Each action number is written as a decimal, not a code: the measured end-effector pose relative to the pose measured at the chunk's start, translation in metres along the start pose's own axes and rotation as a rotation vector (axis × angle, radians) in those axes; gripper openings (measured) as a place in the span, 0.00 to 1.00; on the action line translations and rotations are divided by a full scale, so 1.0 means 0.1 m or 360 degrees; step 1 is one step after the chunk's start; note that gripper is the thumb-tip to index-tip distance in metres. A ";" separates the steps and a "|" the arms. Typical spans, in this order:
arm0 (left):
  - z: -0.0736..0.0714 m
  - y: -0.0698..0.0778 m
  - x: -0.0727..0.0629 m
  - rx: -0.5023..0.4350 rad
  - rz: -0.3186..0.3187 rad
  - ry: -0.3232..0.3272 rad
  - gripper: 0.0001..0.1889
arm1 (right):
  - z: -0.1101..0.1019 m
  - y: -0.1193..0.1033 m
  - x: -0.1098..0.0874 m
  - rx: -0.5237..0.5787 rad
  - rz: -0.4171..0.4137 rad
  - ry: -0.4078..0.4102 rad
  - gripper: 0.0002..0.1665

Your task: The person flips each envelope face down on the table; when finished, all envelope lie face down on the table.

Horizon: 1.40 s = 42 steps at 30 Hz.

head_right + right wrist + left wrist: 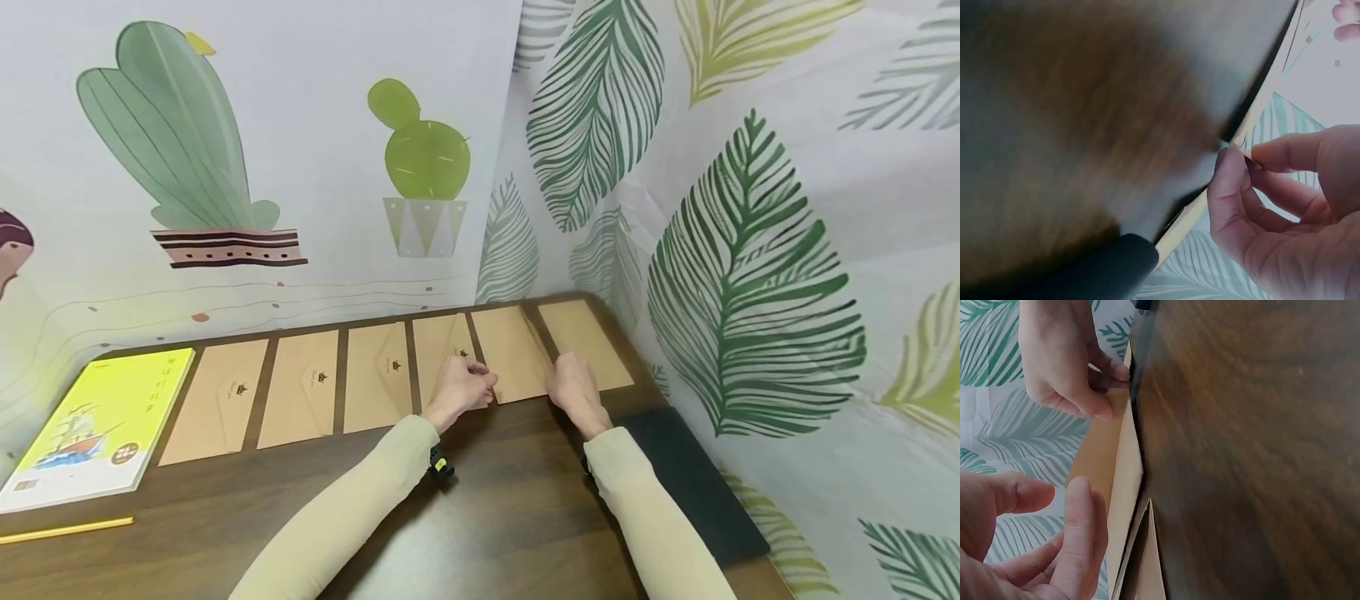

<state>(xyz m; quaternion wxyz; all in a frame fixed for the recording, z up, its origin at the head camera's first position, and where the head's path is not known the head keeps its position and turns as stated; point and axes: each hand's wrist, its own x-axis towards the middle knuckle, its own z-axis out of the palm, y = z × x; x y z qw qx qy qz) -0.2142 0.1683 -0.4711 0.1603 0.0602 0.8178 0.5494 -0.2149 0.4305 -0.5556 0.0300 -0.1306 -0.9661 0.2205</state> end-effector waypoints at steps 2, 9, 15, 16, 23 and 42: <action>0.00 0.00 0.01 -0.0005 -0.0007 0.0001 0.12 | -0.04 -0.01 -0.03 0.0031 -0.0005 0.0025 0.27; 0.04 0.01 0.01 -0.0097 -0.0067 0.0014 0.14 | -0.51 -0.48 -0.41 0.0137 -0.0044 0.0119 0.27; 0.13 0.04 0.02 -0.0339 -0.0152 -0.0041 0.23 | -0.73 -0.70 -0.61 0.0154 -0.0029 0.0089 0.29; 0.15 0.04 0.02 -0.0410 -0.0167 -0.0062 0.24 | -0.74 -0.70 -0.62 0.0170 -0.0036 0.0096 0.28; 0.24 0.05 0.04 -0.0686 -0.0198 -0.0094 0.26 | -0.65 -0.51 -0.58 0.0373 -0.0087 0.0140 0.27; 0.25 0.07 0.06 -0.0719 -0.0294 -0.0089 0.22 | -0.62 -0.65 -0.60 0.1341 0.0453 -0.0186 0.22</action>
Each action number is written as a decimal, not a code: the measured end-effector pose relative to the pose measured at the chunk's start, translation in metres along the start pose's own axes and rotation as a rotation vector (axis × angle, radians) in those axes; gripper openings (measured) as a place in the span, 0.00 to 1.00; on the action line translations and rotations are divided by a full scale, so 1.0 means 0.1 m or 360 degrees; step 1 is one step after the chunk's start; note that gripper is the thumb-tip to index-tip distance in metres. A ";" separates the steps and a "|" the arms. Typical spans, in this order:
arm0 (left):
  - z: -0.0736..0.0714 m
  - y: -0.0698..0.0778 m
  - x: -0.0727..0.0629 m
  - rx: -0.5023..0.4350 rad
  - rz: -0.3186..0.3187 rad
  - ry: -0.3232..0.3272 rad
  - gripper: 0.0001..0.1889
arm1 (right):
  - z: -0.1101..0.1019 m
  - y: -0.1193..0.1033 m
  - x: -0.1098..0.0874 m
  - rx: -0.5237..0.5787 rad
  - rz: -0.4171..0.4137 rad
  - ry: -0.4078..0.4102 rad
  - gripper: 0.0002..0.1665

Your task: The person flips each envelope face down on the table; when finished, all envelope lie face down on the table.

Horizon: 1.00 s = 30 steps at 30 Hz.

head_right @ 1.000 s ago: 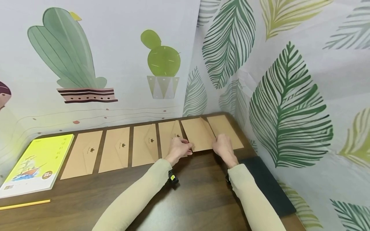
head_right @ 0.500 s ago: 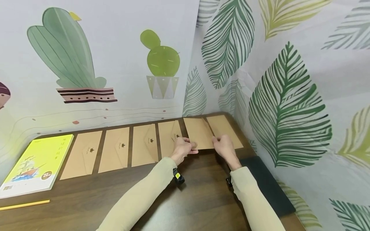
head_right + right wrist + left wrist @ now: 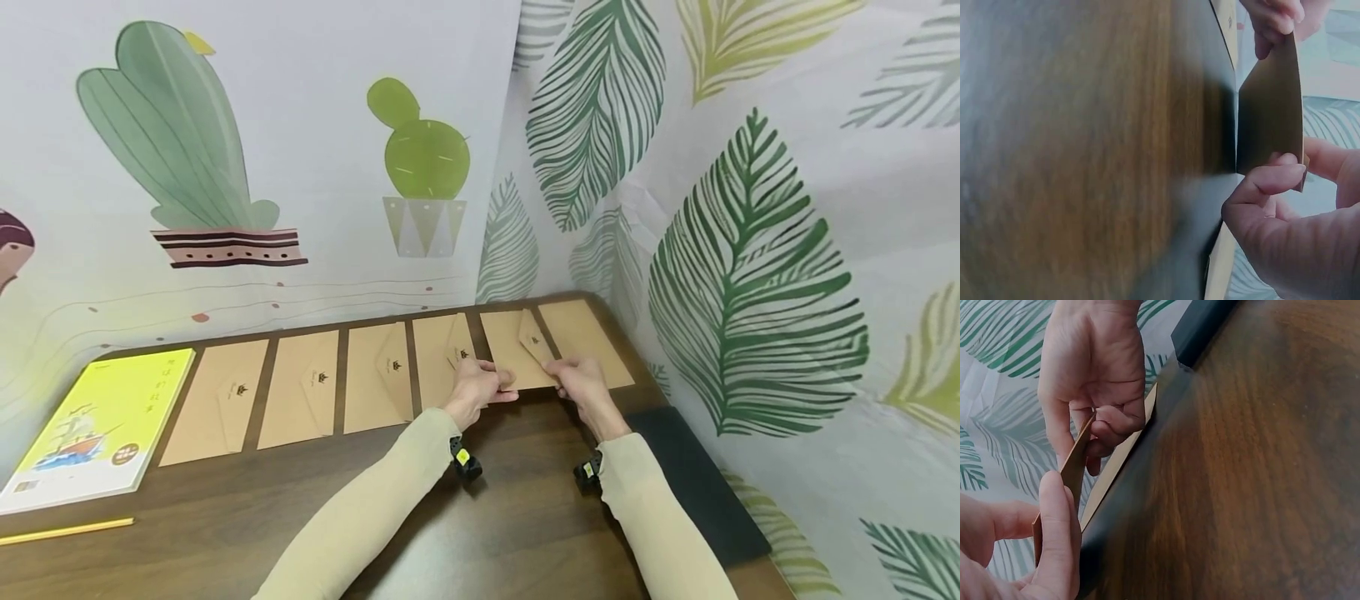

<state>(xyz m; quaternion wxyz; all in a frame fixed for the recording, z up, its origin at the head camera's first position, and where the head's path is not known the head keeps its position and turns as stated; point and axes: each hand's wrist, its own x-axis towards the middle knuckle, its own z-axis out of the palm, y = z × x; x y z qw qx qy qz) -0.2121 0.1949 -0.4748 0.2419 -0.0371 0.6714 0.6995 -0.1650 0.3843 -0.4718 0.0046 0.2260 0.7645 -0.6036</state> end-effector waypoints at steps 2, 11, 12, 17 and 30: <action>0.01 -0.01 0.00 0.0000 -0.0010 0.0006 0.21 | 0.00 0.00 -0.01 0.0037 0.0020 0.0014 0.24; 0.07 -0.08 0.02 -0.0071 -0.0056 -0.0032 0.15 | -0.01 -0.13 -0.06 -0.0128 -0.0042 0.0199 0.26; 0.08 -0.09 0.02 -0.0059 -0.0061 -0.0042 0.14 | -0.02 -0.15 -0.07 -0.0156 -0.0058 0.0223 0.25; 0.15 -0.11 0.00 0.0065 -0.0081 -0.0094 0.11 | -0.03 -0.21 -0.13 -0.0243 -0.0135 0.0324 0.18; 0.23 -0.05 0.03 0.0140 -0.0018 -0.0251 0.09 | 0.03 -0.27 -0.23 -0.0721 -0.0538 0.0635 0.10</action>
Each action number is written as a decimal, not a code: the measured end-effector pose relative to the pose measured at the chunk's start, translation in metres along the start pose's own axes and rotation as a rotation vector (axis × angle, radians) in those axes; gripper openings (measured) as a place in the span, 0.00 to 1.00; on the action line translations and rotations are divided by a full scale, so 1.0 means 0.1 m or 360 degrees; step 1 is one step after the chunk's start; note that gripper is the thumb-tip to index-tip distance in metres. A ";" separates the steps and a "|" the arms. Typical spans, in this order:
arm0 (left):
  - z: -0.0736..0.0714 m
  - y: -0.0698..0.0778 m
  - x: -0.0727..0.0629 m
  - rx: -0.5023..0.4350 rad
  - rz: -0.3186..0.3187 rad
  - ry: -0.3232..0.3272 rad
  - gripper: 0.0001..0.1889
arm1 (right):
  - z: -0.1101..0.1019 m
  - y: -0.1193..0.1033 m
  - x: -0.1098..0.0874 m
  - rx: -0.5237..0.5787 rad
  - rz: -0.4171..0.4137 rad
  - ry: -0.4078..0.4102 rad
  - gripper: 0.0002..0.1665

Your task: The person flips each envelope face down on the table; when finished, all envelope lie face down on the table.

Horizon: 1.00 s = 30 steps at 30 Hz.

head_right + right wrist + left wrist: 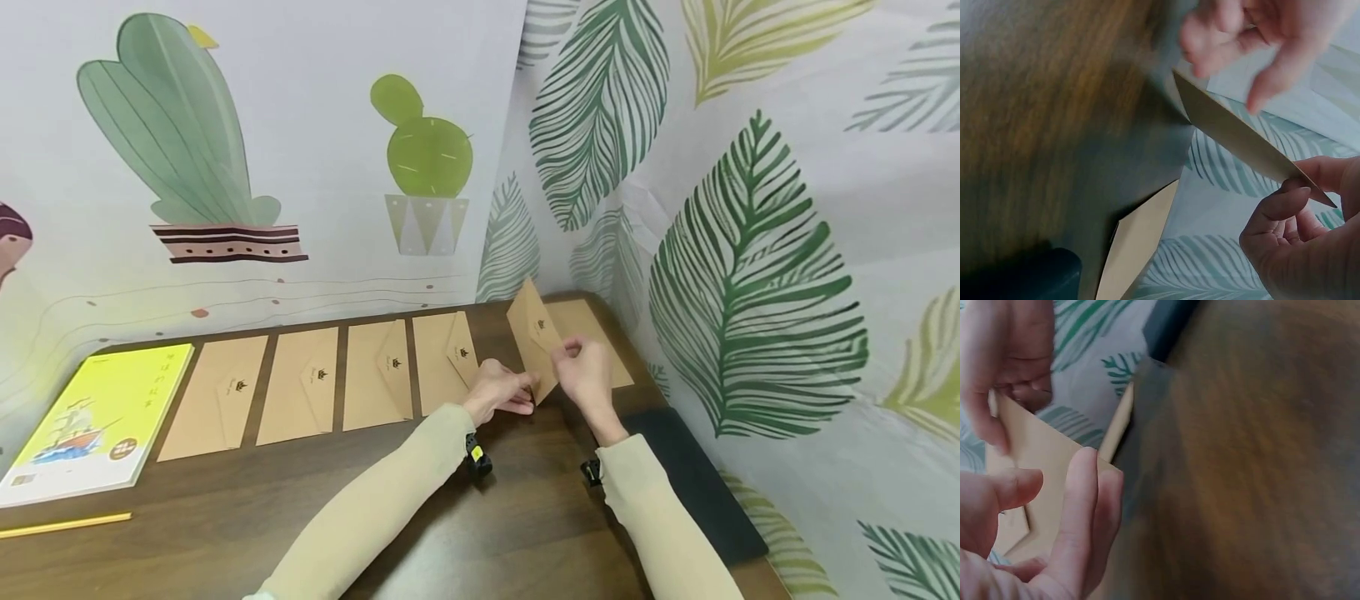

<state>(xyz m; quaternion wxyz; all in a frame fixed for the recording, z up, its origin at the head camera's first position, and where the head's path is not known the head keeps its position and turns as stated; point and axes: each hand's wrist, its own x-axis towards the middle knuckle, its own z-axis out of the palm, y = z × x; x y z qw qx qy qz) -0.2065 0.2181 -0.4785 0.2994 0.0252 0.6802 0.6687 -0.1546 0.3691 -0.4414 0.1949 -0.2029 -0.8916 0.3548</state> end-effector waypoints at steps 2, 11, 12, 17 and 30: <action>0.00 0.04 0.01 0.0000 0.0100 -0.0047 0.09 | 0.02 -0.01 0.00 -0.0017 -0.0028 -0.0008 0.10; 0.07 0.27 -0.06 0.0119 0.0417 -0.0082 0.13 | 0.09 -0.04 -0.03 0.0062 -0.0128 -0.0100 0.12; 0.07 0.28 -0.06 0.0131 0.0416 -0.0052 0.13 | 0.10 -0.04 -0.04 0.0078 -0.0144 -0.0112 0.13; 0.07 0.31 -0.07 0.0140 0.0406 0.0085 0.14 | 0.10 -0.05 -0.06 0.0209 -0.0119 -0.0224 0.23; 0.04 0.24 -0.05 -0.0012 0.0322 0.0231 0.18 | 0.20 -0.01 -0.04 0.0149 -0.0206 -0.0450 0.12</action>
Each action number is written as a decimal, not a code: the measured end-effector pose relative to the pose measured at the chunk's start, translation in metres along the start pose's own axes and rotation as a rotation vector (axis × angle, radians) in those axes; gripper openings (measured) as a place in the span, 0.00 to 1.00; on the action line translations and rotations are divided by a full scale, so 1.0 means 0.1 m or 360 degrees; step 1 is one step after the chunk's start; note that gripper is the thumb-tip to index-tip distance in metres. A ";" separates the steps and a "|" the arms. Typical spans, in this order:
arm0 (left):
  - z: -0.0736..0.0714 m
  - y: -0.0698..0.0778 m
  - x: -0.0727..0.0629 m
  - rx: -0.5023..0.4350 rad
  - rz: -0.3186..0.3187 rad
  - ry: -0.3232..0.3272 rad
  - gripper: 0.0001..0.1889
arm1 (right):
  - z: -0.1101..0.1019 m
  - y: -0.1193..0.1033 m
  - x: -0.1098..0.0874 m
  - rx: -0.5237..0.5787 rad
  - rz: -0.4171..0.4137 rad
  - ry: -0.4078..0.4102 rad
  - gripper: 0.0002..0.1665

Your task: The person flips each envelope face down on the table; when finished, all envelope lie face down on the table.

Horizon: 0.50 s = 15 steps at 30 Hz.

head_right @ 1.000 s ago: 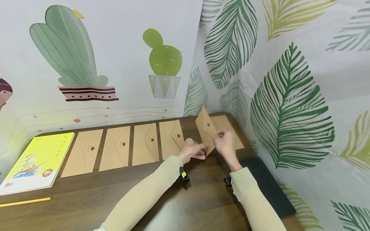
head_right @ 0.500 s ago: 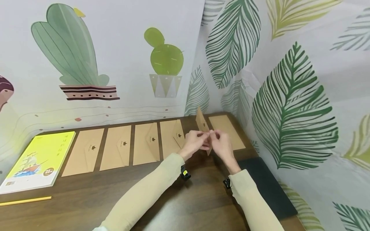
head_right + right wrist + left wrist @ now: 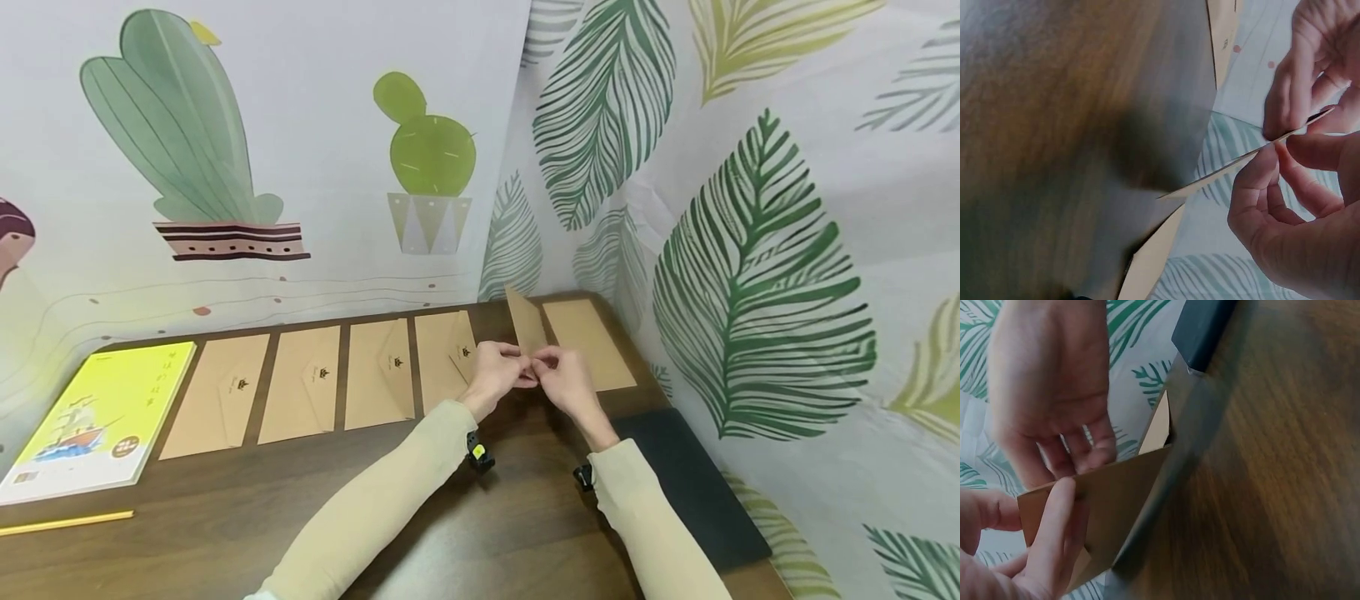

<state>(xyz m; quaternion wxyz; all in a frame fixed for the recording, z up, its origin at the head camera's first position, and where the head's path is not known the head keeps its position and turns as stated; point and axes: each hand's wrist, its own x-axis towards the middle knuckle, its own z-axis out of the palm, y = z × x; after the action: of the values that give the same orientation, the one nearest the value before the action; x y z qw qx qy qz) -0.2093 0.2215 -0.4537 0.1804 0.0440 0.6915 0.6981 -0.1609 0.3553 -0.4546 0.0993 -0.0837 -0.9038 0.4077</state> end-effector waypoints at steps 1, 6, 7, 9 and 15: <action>0.00 0.00 0.00 -0.0003 -0.0001 0.0023 0.18 | 0.00 0.01 0.00 -0.0009 0.0008 -0.0010 0.12; -0.02 0.02 -0.03 -0.0071 -0.0001 0.0097 0.16 | 0.01 0.10 0.02 -0.0004 0.0129 -0.0068 0.17; -0.03 0.02 -0.04 -0.0091 -0.0004 0.0100 0.16 | 0.00 0.11 0.03 -0.0005 0.0157 -0.0075 0.18; -0.05 0.03 -0.05 -0.0125 -0.0004 0.0100 0.16 | -0.01 0.14 0.03 -0.0007 0.0199 -0.0093 0.21; -0.13 0.01 -0.09 -0.0210 -0.0023 0.0061 0.19 | -0.02 0.21 0.07 -0.0058 0.0293 -0.0156 0.32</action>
<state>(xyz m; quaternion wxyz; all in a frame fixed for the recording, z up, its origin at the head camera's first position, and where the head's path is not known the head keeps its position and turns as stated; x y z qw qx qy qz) -0.2056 0.2065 -0.4514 0.1746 0.0136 0.6476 0.7416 -0.1656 0.3719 -0.4684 0.0154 -0.1481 -0.9033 0.4024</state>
